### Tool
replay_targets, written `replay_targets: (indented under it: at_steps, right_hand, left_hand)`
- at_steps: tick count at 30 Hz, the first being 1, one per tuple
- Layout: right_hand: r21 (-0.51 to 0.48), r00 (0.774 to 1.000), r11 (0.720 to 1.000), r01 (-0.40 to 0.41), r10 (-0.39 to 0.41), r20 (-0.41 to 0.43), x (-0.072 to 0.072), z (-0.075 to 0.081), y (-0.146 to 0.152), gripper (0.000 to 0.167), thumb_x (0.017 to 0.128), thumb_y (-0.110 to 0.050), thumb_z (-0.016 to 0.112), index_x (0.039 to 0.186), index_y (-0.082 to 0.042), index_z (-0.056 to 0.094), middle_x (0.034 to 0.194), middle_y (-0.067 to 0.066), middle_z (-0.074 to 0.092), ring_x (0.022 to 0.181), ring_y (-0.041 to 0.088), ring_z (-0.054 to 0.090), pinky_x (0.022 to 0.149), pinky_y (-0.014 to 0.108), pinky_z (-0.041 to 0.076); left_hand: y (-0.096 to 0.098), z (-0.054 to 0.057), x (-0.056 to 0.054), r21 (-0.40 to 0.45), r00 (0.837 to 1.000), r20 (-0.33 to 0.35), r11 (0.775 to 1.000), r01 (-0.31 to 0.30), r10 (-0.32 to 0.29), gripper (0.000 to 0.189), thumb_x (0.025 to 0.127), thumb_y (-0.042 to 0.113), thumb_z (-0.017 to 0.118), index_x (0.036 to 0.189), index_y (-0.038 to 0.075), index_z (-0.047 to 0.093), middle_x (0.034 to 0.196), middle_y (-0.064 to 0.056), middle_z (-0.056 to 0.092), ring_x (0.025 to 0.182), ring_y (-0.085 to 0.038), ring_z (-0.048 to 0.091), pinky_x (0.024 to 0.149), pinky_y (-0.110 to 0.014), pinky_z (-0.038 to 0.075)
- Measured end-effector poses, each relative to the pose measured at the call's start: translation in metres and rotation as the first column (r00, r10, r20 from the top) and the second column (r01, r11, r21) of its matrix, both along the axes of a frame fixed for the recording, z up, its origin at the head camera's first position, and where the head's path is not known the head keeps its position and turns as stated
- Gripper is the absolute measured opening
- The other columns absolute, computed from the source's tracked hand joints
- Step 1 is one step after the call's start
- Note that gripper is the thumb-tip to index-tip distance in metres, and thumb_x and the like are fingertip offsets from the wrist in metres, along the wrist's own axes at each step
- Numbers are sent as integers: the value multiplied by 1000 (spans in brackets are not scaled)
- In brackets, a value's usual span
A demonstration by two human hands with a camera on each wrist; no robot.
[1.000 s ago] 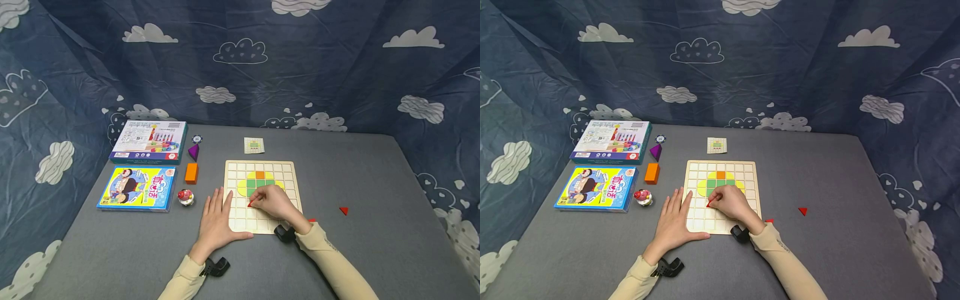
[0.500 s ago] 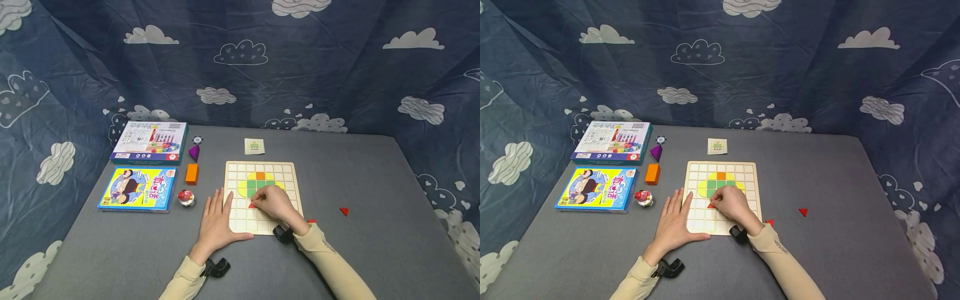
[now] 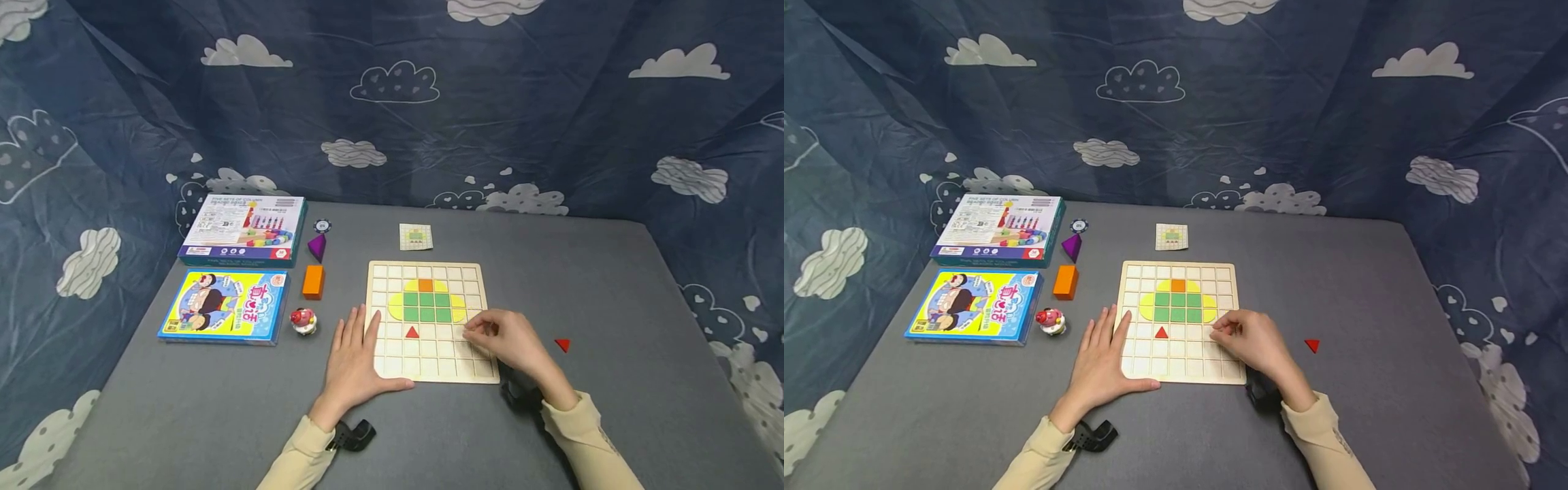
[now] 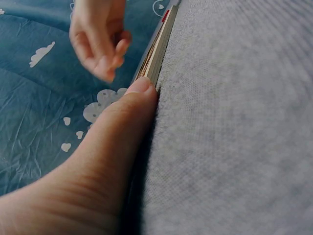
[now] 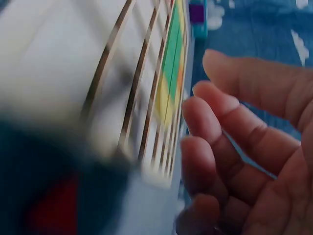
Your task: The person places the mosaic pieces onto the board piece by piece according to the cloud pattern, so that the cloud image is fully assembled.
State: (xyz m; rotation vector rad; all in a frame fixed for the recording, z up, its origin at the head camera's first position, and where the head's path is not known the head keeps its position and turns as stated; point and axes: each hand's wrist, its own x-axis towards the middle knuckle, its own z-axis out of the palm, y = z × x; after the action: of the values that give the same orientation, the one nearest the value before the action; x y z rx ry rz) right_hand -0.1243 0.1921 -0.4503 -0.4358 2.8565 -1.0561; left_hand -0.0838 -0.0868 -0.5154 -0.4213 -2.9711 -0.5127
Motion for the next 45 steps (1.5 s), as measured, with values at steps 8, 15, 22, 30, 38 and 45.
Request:
replay_targets:
  at_steps: [8, 15, 22, 30, 38, 45]
  right_hand:
    - [88, 1000, 996, -8, 6, 20, 20, -3, 51, 18, 74, -19, 82, 87, -11, 73, 79, -4, 61, 61, 11, 47, 52, 26, 37]
    - [108, 999, 993, -51, 50, 18, 28, -10, 68, 20, 71, -16, 84, 87, -14, 72, 84, -5, 59, 67, 12, 48, 58, 26, 39]
    - [86, 995, 991, -99, 100, -5, 27, -13, 69, 22, 68, -10, 85, 78, -16, 66, 77, -6, 56, 64, 11, 47, 55, 24, 39]
    - [3, 997, 999, -51, 51, 62, 27, -13, 66, 21, 71, -7, 83, 75, -14, 63, 66, -7, 55, 57, 8, 47, 51, 24, 39]
    - [-59, 990, 991, 116, -111, 93, 16, -6, 47, 20, 70, -10, 84, 79, -7, 66, 69, -1, 62, 54, 11, 47, 47, 23, 36]
    - [-124, 994, 992, 36, -23, 105, -5, 1, 2, 17, 70, -14, 85, 77, -9, 71, 64, -3, 62, 49, 10, 42, 43, 21, 30]
  left_hand:
    - [0, 1, 0, 10, 1000, 7, 1000, 3, -3, 130, 56, 88, 58, 151, 8, 21, 155, -19, 13, 142, -30, 8, 113, -46, 4]
    - [0, 0, 0, 11, 1000, 2, 1000, 5, -5, 130, 56, 87, 59, 151, 7, 22, 155, -19, 13, 142, -30, 8, 112, -46, 5]
    - [0, 0, 0, 22, 1000, -14, 1000, 9, -9, 129, 56, 86, 60, 151, 6, 24, 155, -20, 14, 142, -32, 10, 112, -48, 7]
    - [0, 0, 0, 13, 1000, 10, 1000, 6, -6, 129, 56, 87, 59, 151, 7, 21, 156, -19, 11, 142, -31, 8, 112, -47, 5]
    - [0, 2, -1, 5, 1000, 30, 1000, 1, -1, 130, 56, 87, 58, 152, 8, 20, 156, -17, 9, 143, -29, 5, 113, -45, 2]
    - [1, 1, 0, 14, 1000, 18, 1000, 5, -6, 130, 56, 87, 59, 151, 7, 21, 156, -18, 11, 142, -31, 7, 112, -46, 4]
